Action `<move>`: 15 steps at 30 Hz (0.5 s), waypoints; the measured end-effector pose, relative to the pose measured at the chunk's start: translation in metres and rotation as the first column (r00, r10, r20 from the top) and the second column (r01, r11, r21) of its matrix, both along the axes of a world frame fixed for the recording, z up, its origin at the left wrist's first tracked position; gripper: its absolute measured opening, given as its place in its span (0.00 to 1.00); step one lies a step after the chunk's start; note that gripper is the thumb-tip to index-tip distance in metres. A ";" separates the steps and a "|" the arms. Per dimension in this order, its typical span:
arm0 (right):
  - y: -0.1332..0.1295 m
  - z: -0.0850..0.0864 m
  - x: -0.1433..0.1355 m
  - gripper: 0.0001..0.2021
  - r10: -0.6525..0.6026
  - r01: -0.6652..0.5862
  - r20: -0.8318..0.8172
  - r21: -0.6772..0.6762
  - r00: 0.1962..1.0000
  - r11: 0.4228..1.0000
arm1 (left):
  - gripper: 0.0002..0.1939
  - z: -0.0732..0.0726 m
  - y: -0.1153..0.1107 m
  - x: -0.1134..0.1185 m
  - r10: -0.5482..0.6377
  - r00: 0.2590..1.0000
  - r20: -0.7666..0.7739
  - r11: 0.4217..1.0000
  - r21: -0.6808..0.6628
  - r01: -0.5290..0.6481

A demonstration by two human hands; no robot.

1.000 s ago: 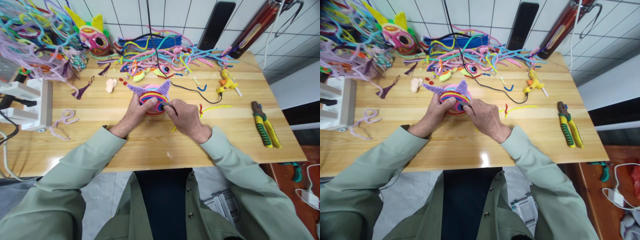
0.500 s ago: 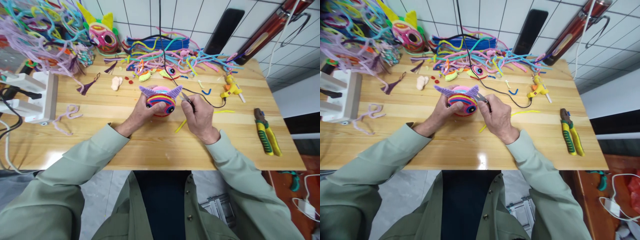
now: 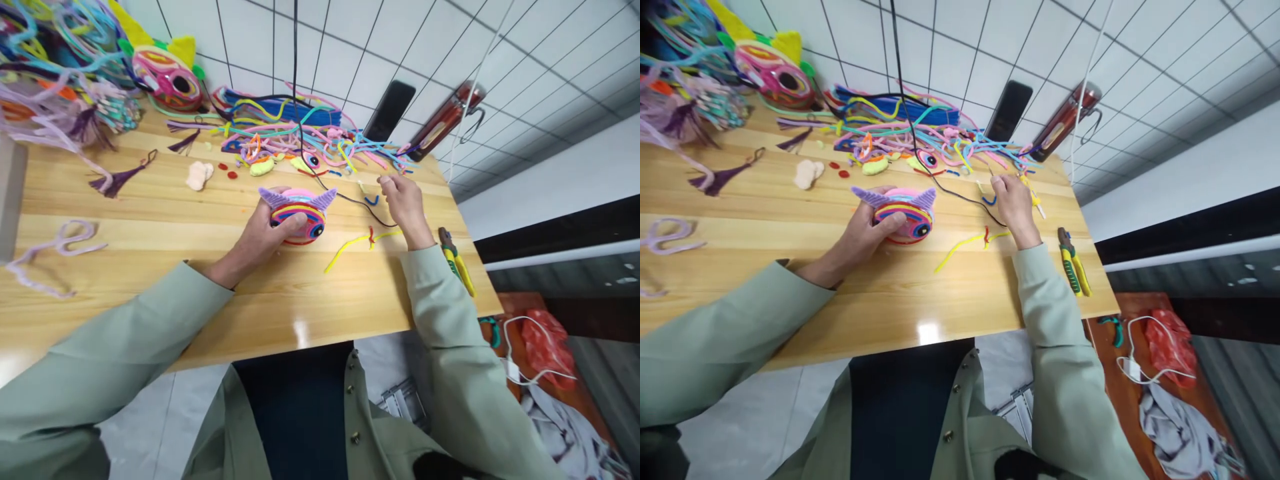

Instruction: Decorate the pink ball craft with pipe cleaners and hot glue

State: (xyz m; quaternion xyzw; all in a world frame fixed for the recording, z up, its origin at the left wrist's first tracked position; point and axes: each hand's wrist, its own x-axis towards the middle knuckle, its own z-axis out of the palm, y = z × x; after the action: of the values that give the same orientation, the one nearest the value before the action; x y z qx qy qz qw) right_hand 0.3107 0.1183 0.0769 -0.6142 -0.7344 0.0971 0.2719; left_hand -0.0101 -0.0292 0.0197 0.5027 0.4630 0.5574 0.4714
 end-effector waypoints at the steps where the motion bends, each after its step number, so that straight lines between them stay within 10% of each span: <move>1: 0.009 0.002 -0.003 0.20 -0.022 0.023 0.080 -0.011 0.997 1.000 | 0.46 0.001 -0.001 0.000 -0.005 1.000 0.010 1.000 0.001 0.005; 9: 0.046 0.016 -0.027 0.15 -0.130 0.153 0.206 -0.103 0.970 0.983 | 0.40 0.001 0.001 0.003 -0.030 0.999 0.031 0.999 0.046 0.028; 12: 0.001 0.048 -0.032 0.16 -0.060 0.062 0.120 -0.013 0.991 0.998 | 0.37 0.000 0.002 0.004 -0.023 0.999 0.042 0.997 0.077 0.019; 15: -0.087 0.090 -0.029 0.19 0.284 -0.247 -0.137 0.237 0.949 0.940 | 0.35 -0.001 0.003 0.003 -0.003 0.999 0.034 0.997 0.082 0.000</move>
State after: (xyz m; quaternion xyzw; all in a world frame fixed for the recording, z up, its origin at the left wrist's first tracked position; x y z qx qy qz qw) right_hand 0.2817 0.0312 0.1671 -0.4653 -0.7913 0.1041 0.3828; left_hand -0.0076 -0.0260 0.0183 0.5126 0.4313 0.5839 0.4586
